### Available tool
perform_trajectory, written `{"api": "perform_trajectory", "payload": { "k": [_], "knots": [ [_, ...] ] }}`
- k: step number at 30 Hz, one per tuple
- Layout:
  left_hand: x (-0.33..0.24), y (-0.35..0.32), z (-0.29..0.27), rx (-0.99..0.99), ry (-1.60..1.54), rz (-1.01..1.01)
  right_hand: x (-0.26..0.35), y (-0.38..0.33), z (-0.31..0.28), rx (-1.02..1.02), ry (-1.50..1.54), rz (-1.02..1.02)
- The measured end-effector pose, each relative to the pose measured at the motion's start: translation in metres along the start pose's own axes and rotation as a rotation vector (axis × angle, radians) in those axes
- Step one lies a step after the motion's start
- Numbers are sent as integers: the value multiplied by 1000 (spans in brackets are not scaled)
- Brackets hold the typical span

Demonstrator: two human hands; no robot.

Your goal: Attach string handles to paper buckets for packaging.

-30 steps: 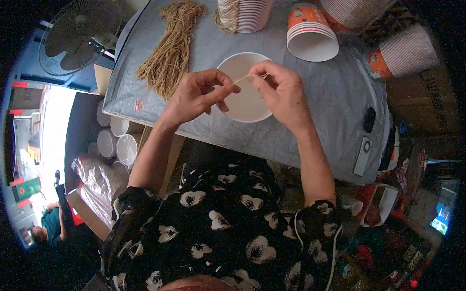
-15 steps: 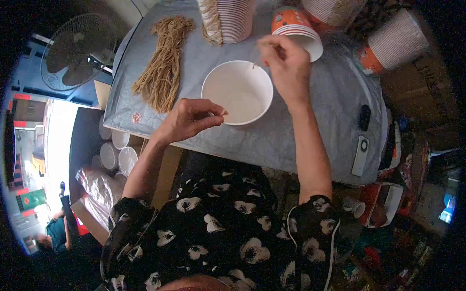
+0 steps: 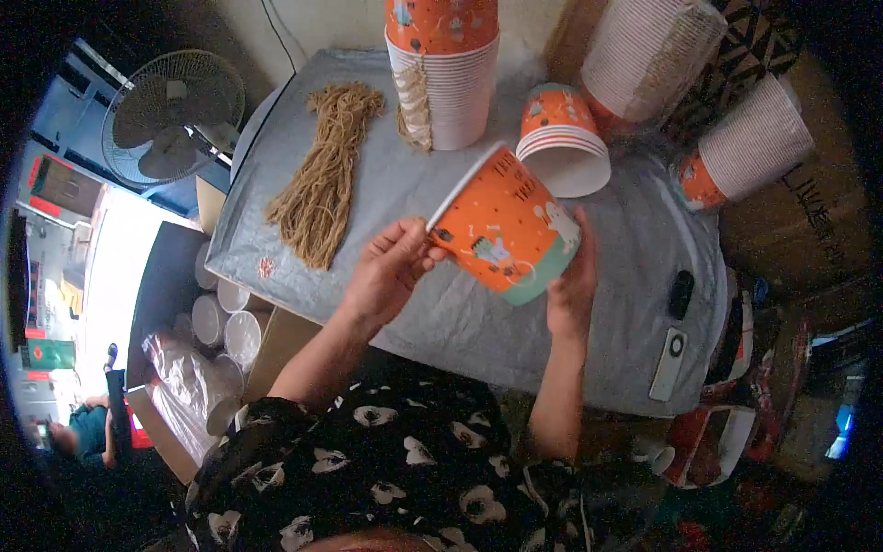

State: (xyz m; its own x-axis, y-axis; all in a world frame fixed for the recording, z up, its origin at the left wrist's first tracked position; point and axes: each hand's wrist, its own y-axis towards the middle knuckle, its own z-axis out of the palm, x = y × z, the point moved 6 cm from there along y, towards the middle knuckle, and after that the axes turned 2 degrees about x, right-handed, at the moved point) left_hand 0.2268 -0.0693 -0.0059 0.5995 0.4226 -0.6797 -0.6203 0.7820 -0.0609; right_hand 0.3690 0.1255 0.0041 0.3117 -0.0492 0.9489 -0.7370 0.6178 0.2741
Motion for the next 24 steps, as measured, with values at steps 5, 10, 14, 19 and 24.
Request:
{"api": "perform_trajectory", "payload": {
  "k": [5,10,14,19,24],
  "knots": [
    [16,10,3,43,-76,-42,-32,-17,-12,-33,127,-2],
    [11,5,9,50,-104,-107,-17,-10,-6,-112,147,-35],
    [-44,18,19,152,-24,-45,28,16,-6,-44,139,-99],
    [-154,79,31,278,-66,204,119,70,-11,22,-52,-313],
    [-234,118,73,359,-17,373,234,157,52,194,-309,-441]
  ]
}}
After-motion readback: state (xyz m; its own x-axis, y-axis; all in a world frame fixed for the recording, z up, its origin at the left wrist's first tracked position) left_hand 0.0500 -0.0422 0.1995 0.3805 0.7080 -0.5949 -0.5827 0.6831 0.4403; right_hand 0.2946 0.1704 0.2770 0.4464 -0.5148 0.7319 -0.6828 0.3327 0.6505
